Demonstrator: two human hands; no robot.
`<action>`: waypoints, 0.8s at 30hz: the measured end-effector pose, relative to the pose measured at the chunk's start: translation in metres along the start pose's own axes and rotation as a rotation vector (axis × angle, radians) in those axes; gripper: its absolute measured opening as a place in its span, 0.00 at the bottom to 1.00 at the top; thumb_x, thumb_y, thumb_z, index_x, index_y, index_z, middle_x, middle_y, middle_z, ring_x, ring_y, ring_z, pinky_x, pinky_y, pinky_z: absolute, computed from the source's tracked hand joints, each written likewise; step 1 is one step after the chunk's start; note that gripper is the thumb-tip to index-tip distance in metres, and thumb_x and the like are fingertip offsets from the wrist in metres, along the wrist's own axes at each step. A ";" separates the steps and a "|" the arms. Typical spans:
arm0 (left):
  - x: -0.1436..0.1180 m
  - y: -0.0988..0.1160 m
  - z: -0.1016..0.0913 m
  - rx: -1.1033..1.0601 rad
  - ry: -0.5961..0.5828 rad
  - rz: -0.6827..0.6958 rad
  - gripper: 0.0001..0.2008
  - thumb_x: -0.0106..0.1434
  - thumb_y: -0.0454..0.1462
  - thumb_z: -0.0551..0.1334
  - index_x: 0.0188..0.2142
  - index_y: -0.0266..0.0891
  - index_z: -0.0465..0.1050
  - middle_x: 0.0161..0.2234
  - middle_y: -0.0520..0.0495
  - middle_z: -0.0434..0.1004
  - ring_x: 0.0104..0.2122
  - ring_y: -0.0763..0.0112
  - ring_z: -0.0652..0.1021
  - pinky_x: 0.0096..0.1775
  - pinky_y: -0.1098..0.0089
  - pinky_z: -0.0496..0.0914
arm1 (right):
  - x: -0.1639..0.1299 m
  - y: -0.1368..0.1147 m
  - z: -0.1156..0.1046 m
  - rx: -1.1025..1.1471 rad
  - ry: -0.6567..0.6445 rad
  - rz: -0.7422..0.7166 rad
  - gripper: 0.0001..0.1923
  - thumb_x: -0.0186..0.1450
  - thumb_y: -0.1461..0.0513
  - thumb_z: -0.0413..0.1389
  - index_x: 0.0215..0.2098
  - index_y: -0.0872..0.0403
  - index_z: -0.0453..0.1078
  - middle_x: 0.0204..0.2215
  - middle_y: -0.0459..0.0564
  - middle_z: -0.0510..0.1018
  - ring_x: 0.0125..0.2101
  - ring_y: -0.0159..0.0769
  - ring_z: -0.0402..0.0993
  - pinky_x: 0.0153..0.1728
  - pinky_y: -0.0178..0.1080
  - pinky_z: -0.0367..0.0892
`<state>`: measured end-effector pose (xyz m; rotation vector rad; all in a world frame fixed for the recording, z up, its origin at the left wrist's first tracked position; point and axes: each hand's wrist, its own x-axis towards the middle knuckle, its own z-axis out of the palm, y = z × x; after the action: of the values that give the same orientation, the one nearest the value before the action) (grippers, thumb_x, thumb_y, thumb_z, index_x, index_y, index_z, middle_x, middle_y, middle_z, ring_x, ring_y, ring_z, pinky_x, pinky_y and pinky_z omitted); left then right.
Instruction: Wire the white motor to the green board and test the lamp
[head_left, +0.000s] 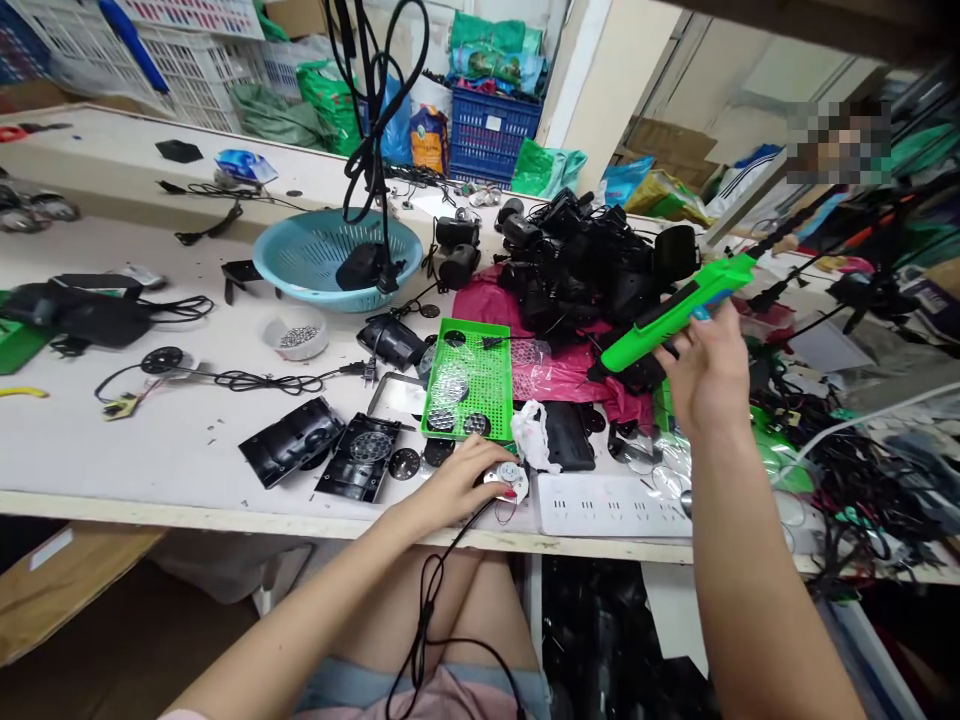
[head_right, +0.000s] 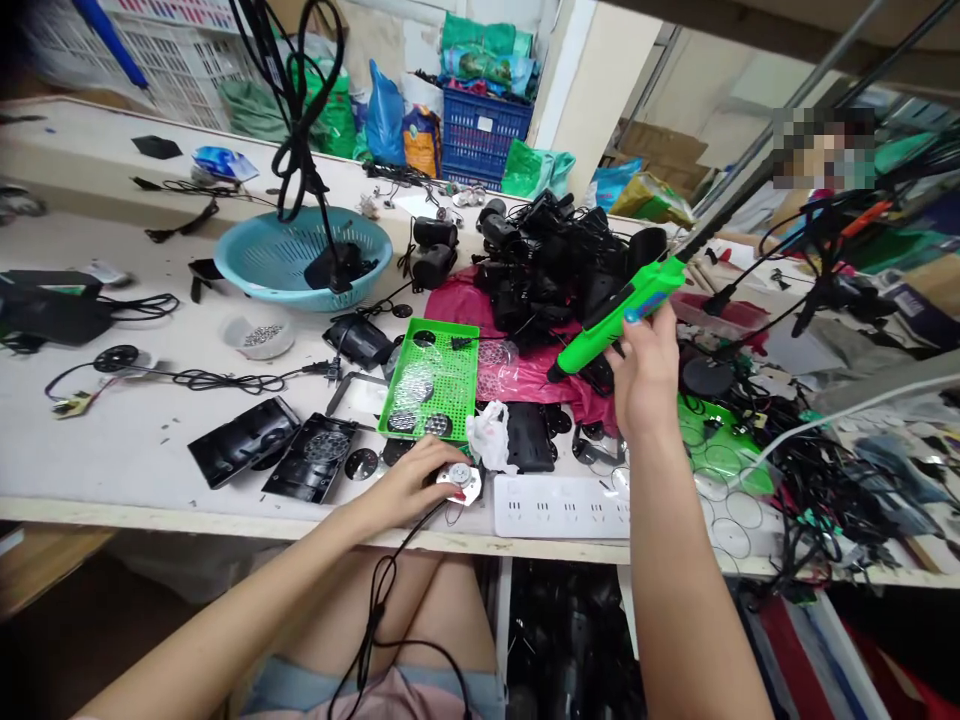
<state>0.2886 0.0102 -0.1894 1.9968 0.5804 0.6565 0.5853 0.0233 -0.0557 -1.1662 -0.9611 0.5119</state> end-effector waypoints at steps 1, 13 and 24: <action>-0.004 0.005 -0.003 -0.100 0.028 -0.038 0.13 0.69 0.44 0.61 0.49 0.42 0.72 0.47 0.45 0.75 0.48 0.62 0.71 0.53 0.62 0.65 | 0.001 0.002 0.003 0.003 -0.023 0.004 0.22 0.62 0.57 0.59 0.54 0.54 0.70 0.50 0.56 0.76 0.48 0.36 0.75 0.39 0.38 0.66; -0.005 0.036 -0.018 0.029 -0.139 -0.149 0.08 0.69 0.38 0.59 0.47 0.42 0.70 0.45 0.43 0.75 0.48 0.59 0.72 0.50 0.61 0.66 | -0.093 -0.020 0.055 0.313 -0.244 -0.064 0.12 0.63 0.53 0.58 0.37 0.52 0.68 0.32 0.46 0.69 0.20 0.31 0.69 0.21 0.37 0.66; -0.001 -0.004 0.030 0.091 0.199 -0.044 0.16 0.66 0.35 0.65 0.53 0.42 0.71 0.51 0.45 0.76 0.53 0.59 0.67 0.56 0.60 0.64 | -0.121 -0.019 0.075 0.293 -0.216 0.046 0.31 0.63 0.34 0.50 0.43 0.51 0.69 0.33 0.49 0.71 0.27 0.37 0.72 0.35 0.45 0.73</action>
<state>0.3069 -0.0068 -0.2061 2.0102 0.7838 0.8201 0.4563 -0.0365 -0.0755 -0.8830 -1.0059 0.8004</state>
